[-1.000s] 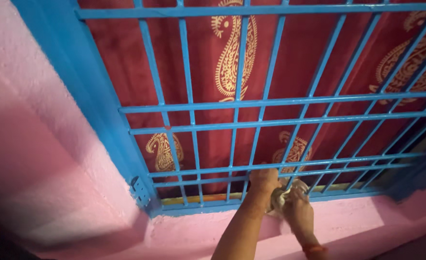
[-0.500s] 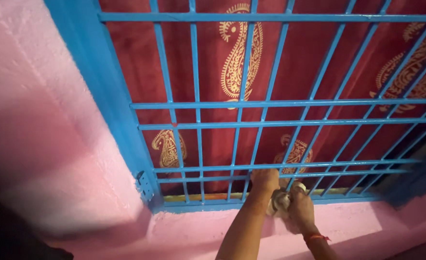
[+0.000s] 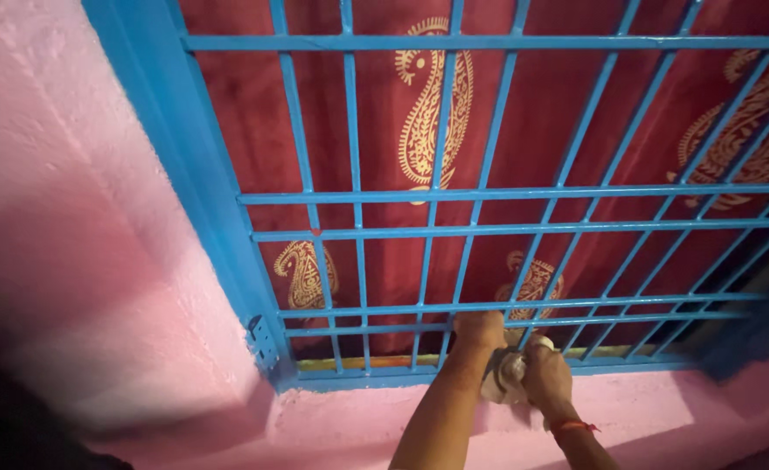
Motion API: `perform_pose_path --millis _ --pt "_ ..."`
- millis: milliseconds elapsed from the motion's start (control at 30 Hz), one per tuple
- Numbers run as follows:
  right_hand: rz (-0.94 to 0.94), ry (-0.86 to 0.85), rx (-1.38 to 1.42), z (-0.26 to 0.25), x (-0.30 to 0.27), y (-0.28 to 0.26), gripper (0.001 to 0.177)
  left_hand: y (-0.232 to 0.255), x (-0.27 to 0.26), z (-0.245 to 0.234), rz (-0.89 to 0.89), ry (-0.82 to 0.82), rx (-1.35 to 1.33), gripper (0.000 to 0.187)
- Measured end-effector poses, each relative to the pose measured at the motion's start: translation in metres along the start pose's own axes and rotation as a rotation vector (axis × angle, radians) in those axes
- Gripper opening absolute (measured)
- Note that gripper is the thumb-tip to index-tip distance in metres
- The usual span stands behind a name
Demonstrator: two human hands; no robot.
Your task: The person wipes a blue metal window grille with a white cloth. They systematically clean the horizontal and vertical bars of the grille, moving the cloth along the surface to remove dust or dirt.
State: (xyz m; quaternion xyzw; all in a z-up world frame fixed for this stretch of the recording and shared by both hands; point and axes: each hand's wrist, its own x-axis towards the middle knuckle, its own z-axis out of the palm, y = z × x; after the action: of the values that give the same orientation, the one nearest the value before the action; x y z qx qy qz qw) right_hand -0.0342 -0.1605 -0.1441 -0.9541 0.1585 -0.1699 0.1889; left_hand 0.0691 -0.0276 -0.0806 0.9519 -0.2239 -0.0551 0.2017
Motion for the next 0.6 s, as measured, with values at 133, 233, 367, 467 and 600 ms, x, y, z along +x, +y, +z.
perform_pose_path --millis 133,233,367,467,600 --pt "-0.011 0.014 0.035 -0.017 -0.014 -0.013 0.020 0.002 -0.007 0.001 0.000 0.021 -0.007 0.040" --pt "0.022 -0.033 0.074 -0.027 -0.040 -0.025 0.020 -0.004 -0.010 0.006 0.000 0.024 -0.002 0.039" --pt "0.114 -0.024 0.028 -0.015 -0.047 -0.018 0.025 -0.003 0.003 0.012 0.030 0.035 0.008 0.038" --pt "-0.002 0.002 0.009 0.003 -0.031 0.000 0.021 -0.007 0.005 0.018 0.034 0.040 0.014 0.037" --pt "-0.035 0.075 0.086 0.013 -0.003 0.007 0.012 -0.010 0.008 0.017 0.051 0.064 0.029 0.036"
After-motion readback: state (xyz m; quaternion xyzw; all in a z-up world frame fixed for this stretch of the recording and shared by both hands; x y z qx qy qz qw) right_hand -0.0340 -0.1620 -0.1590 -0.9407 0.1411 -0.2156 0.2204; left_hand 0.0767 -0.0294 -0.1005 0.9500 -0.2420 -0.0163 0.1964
